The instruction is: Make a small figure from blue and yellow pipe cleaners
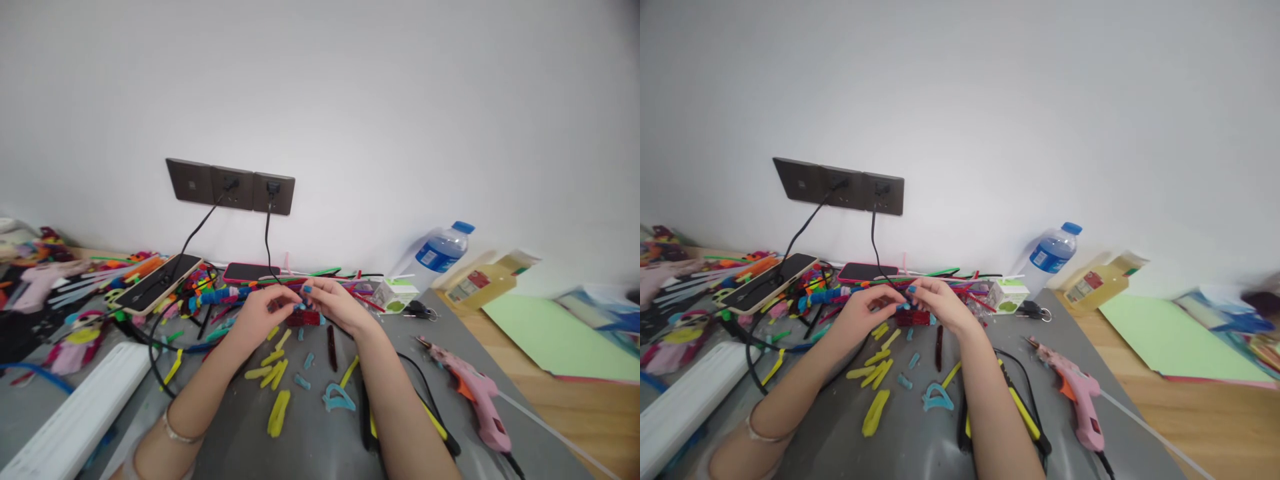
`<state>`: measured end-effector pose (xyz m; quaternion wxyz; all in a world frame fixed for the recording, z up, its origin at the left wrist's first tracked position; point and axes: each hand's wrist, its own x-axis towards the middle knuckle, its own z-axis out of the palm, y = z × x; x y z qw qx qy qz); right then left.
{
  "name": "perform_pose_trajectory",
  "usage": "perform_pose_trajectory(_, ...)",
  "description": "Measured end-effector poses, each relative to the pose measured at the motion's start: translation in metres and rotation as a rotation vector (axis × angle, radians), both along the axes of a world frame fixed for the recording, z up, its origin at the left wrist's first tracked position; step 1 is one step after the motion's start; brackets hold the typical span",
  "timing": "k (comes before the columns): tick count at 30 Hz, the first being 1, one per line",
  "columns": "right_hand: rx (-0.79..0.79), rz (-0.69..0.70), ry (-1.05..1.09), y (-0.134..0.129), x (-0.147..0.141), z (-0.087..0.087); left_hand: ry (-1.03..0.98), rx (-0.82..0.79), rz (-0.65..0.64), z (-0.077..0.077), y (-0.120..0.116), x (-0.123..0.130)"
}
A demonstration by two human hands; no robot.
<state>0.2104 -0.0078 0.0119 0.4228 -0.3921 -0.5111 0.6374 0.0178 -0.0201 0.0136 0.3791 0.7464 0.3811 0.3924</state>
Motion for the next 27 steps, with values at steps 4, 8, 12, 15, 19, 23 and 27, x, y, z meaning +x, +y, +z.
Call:
perform_pose_trajectory(4,0.051,-0.171,-0.021,0.004,0.002,-0.001,0.355,0.084,-0.217,-0.010,0.003,-0.005)
perform_pose_trajectory(8,0.067,-0.205,-0.024,0.007,0.004,-0.003,0.485,0.125,-0.189,-0.019,0.005,-0.006)
perform_pose_trajectory(12,0.084,-0.211,-0.047,0.006,0.004,-0.003,0.514,0.129,-0.159,-0.014,0.005,-0.006)
perform_pose_trajectory(15,0.094,-0.217,-0.044,0.006,0.004,-0.003,0.428,0.059,-0.221,-0.006,-0.001,-0.004)
perform_pose_trajectory(19,0.097,-0.223,-0.038,0.006,0.004,-0.002,0.306,-0.072,-0.359,0.003,-0.010,0.001)
perform_pose_trajectory(23,0.099,-0.212,-0.042,0.007,0.005,-0.003,0.344,-0.096,-0.440,-0.001,-0.012,0.004)
perform_pose_trajectory(27,0.097,-0.207,-0.039,0.007,0.006,-0.004,0.361,-0.118,-0.502,-0.006,-0.010,0.004)
